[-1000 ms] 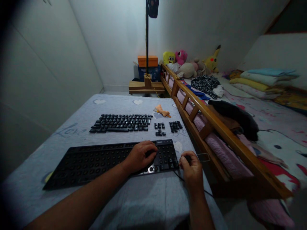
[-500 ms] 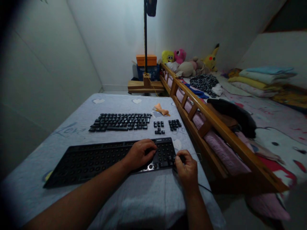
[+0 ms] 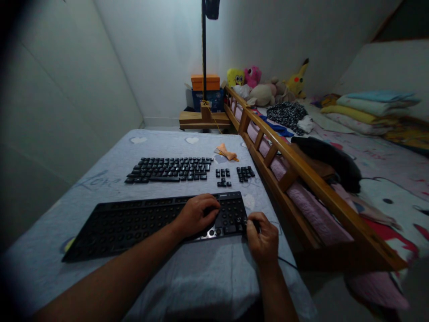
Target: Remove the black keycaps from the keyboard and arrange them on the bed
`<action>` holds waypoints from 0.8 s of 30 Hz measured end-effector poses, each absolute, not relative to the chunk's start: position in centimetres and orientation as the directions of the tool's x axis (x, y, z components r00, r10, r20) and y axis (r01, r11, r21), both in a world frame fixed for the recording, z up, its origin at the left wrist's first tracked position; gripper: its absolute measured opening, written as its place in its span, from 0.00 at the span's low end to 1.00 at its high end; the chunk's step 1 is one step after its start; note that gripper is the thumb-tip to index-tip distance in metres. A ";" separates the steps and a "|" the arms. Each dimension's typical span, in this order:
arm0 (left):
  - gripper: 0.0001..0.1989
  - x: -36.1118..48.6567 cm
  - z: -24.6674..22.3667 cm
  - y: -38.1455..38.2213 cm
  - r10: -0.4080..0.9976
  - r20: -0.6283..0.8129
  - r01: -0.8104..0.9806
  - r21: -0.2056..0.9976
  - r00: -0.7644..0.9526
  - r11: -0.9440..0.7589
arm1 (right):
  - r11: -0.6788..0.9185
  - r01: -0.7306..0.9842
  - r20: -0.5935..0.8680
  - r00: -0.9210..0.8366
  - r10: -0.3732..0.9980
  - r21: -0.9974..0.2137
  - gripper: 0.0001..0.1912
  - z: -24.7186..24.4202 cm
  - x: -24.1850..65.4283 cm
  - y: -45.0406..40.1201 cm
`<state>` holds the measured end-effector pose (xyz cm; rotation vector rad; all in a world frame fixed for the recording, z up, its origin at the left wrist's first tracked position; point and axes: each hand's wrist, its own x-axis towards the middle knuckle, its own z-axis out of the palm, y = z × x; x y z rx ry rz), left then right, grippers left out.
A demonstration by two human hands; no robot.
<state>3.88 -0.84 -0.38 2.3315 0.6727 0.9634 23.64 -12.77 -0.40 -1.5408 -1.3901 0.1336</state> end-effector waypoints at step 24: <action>0.06 3.9 -0.4 -0.8 0.615 0.484 0.234 0.634 0.622 -0.737 | 0.257 0.720 0.555 0.209 0.805 -0.644 0.06 -0.2 23.6 -12.7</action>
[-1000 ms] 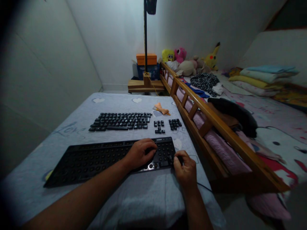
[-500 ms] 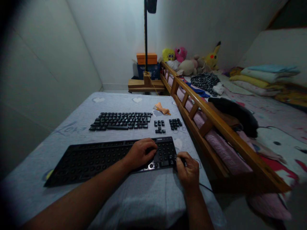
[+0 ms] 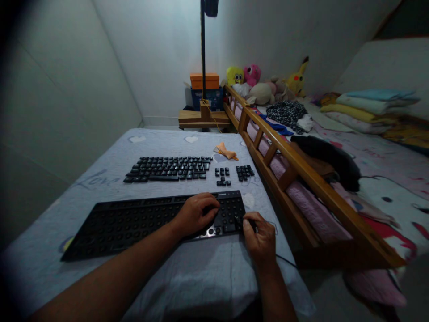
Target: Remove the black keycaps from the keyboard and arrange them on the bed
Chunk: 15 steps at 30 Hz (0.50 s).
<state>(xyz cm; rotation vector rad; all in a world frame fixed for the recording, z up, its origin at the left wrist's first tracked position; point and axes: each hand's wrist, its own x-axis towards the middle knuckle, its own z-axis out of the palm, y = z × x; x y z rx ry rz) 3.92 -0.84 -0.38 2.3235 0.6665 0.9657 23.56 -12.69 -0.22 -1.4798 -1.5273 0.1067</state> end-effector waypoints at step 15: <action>0.06 4.0 -0.5 -0.9 0.613 0.485 0.250 0.619 0.623 -0.745 | 0.260 0.738 0.595 0.230 0.770 -0.622 0.05 -0.7 23.9 -12.8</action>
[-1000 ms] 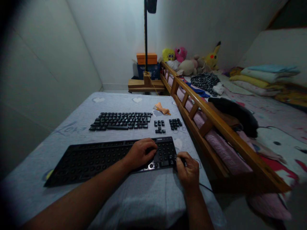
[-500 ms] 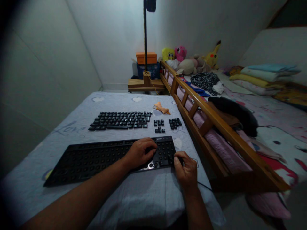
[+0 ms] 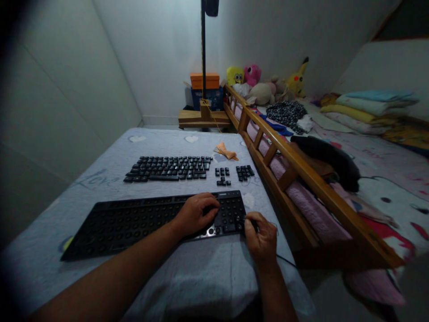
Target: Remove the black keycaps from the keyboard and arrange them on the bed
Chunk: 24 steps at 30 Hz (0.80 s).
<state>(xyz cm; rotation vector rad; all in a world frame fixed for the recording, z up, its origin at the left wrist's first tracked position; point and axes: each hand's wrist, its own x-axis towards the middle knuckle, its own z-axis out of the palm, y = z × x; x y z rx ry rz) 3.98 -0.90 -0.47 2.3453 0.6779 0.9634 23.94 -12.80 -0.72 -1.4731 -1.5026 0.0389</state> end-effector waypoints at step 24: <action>0.06 3.9 -0.1 -1.0 0.632 0.463 0.256 0.643 0.622 -0.722 | 0.135 0.743 0.414 0.204 0.887 -0.655 0.08 2.6 23.3 -10.9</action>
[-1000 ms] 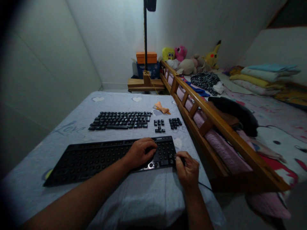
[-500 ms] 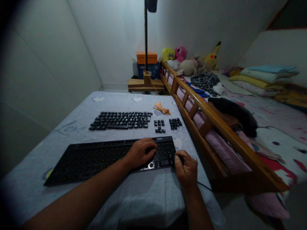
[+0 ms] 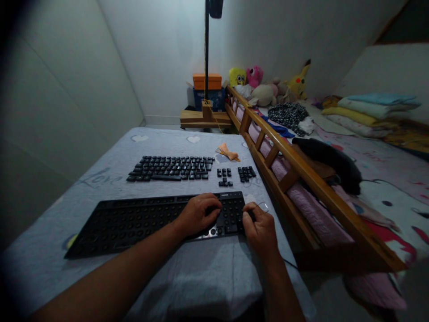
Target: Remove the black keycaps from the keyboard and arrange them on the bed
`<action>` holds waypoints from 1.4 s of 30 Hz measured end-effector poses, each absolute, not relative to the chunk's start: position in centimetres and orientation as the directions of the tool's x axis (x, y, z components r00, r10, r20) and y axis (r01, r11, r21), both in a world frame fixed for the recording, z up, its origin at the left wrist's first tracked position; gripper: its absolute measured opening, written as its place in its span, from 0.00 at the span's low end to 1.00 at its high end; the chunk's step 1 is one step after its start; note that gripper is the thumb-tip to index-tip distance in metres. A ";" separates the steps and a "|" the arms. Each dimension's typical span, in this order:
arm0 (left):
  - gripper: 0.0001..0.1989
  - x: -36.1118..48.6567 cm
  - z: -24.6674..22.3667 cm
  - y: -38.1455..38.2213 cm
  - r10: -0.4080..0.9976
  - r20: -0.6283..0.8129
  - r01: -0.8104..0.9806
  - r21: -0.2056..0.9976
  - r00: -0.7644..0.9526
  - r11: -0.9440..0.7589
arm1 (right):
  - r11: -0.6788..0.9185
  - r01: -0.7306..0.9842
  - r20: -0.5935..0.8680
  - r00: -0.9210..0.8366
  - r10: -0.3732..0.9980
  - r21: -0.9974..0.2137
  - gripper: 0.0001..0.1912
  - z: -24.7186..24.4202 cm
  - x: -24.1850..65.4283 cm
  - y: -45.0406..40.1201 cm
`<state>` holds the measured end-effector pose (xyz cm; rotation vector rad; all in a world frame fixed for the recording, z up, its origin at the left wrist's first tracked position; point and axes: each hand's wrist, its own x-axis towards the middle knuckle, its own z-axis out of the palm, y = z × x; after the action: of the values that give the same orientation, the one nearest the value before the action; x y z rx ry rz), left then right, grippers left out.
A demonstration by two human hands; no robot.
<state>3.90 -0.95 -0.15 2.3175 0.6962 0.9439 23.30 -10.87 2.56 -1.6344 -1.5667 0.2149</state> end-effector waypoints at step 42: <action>0.06 3.9 -0.4 -0.9 0.630 0.458 0.264 0.636 0.628 -0.725 | 0.156 0.718 0.350 0.128 0.928 -0.678 0.08 2.2 23.8 -10.5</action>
<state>3.93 -0.86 -0.37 2.3298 0.7001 0.9324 23.83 -10.46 2.17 -1.6095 -1.6372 0.3324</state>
